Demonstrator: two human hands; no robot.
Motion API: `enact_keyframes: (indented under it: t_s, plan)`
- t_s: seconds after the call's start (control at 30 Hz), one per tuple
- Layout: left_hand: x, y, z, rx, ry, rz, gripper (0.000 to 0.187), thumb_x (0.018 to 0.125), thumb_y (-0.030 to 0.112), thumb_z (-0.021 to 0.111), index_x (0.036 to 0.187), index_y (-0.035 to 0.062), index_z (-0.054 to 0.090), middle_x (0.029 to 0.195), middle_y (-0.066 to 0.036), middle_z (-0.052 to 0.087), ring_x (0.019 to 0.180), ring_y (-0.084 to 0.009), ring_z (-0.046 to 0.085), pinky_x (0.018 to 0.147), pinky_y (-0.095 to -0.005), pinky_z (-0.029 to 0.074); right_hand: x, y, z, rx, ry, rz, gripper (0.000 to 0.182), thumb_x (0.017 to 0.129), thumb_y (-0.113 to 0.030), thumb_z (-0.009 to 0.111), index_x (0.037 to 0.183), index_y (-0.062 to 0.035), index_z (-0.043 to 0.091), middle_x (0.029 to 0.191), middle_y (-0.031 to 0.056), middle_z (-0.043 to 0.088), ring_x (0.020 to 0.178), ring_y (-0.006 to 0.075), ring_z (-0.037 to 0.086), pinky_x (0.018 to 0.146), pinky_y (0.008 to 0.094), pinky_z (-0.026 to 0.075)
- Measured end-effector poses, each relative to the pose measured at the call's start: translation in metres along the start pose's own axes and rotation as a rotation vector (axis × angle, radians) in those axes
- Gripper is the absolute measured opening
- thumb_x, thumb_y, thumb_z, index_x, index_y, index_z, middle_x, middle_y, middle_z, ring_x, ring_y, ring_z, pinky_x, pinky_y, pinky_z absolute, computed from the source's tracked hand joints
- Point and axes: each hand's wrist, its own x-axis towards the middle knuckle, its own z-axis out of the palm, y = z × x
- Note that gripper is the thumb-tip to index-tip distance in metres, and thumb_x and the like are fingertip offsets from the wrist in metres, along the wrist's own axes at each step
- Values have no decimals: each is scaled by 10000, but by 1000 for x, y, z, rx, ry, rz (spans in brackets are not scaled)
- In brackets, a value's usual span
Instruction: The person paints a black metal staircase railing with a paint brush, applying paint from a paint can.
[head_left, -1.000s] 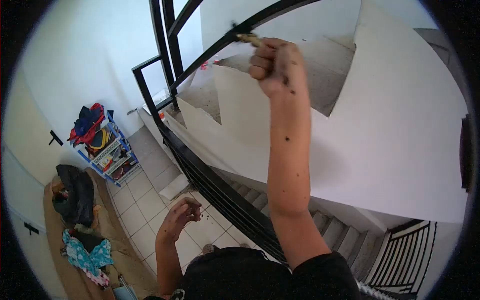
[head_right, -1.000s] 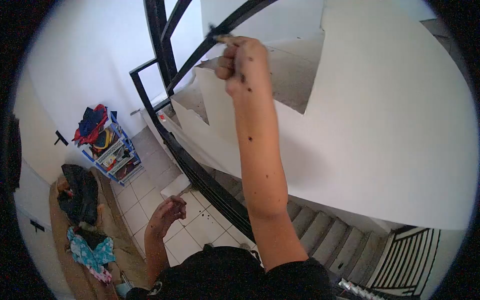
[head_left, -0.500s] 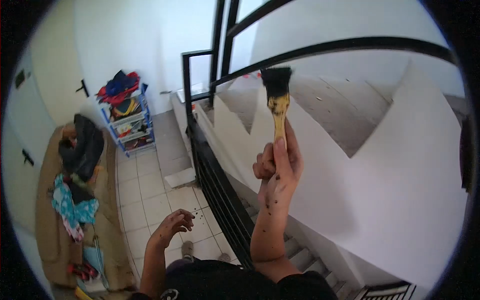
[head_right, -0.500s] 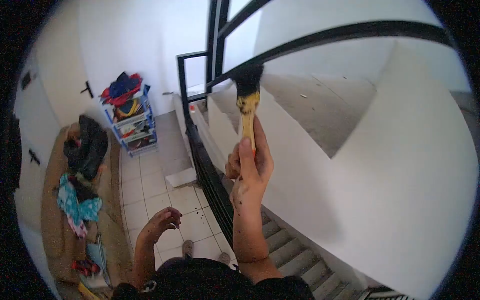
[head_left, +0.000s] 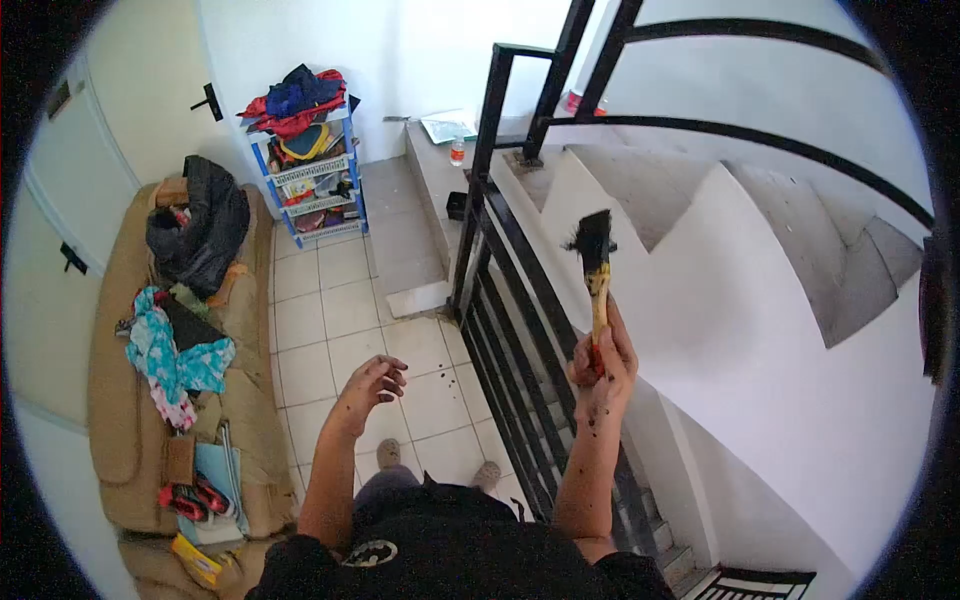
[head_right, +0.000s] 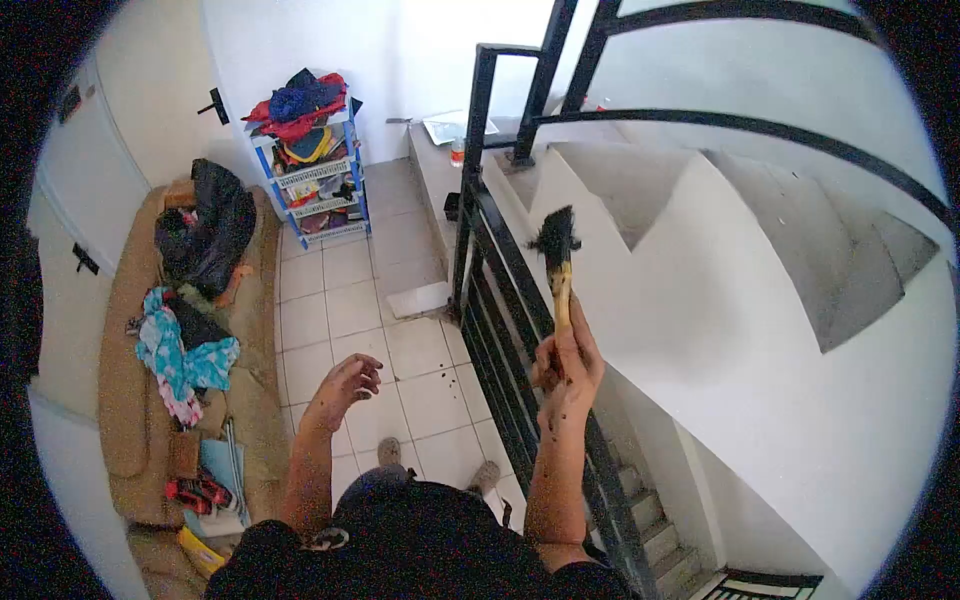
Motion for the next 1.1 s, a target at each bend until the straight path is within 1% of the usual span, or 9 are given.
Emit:
enact_keyframes:
  t_s: [0.2,0.33,0.4,0.43,0.5,0.67,0.87,0.97,1.1]
  plan:
    - [18,23,-83,-56,-55,4,307,950,359,508,1052,86,606,858,-25,602,788,-146,576,728,-296,448,-17,59,56,-164,28,122,669,949,-145,572,1531,-200,246,784,77,602,490,39,404,427,183,316]
    - [54,38,-117,-100,-33,12,293,947,351,512,1047,93,608,845,-15,599,781,-136,572,710,-286,431,-9,75,60,-50,-24,199,588,900,-131,643,1438,-146,406,787,59,585,523,54,423,449,212,320]
    - [70,50,-114,-108,-82,23,290,947,348,513,1044,92,608,846,-12,600,781,-136,572,706,-286,429,-8,80,59,-74,-70,210,347,909,-115,646,1225,-101,505,817,46,589,538,75,455,450,233,352]
    - [77,58,-112,-129,-96,37,287,947,345,513,1042,91,608,847,-9,600,781,-136,573,702,-286,427,-9,76,66,-61,-42,195,347,909,-115,646,1225,-101,505,817,46,589,538,75,455,450,233,352]
    - [92,71,-101,-105,-149,34,290,942,343,521,1049,88,608,849,-7,600,779,-139,573,706,-287,428,-8,60,80,13,27,191,240,879,-105,683,1030,-110,496,784,56,570,534,59,448,437,224,326]
    - [144,75,-72,-64,-299,11,319,955,366,501,1067,82,594,884,-20,607,785,-148,566,719,-300,440,27,44,83,97,-10,156,250,898,-87,653,1075,-93,477,741,61,599,471,84,489,416,238,371]
    - [197,98,-38,106,-456,-95,375,931,398,541,1095,64,595,931,-48,623,829,-173,604,750,-312,453,99,73,70,168,122,-1,264,892,-78,651,1079,-72,466,683,31,576,484,85,517,403,232,325]
    - [223,118,-28,227,-500,-93,381,936,398,541,1110,64,592,933,-43,624,834,-172,602,756,-318,455,128,91,74,313,294,-120,269,896,-49,617,1112,-102,465,642,-4,503,490,60,439,403,220,255]
    - [262,119,-18,244,-445,-135,368,945,366,537,1140,58,582,935,-53,616,872,-182,587,783,-319,454,154,85,70,430,249,-106,251,922,-101,612,1126,-109,465,606,-38,388,465,40,305,411,223,214]
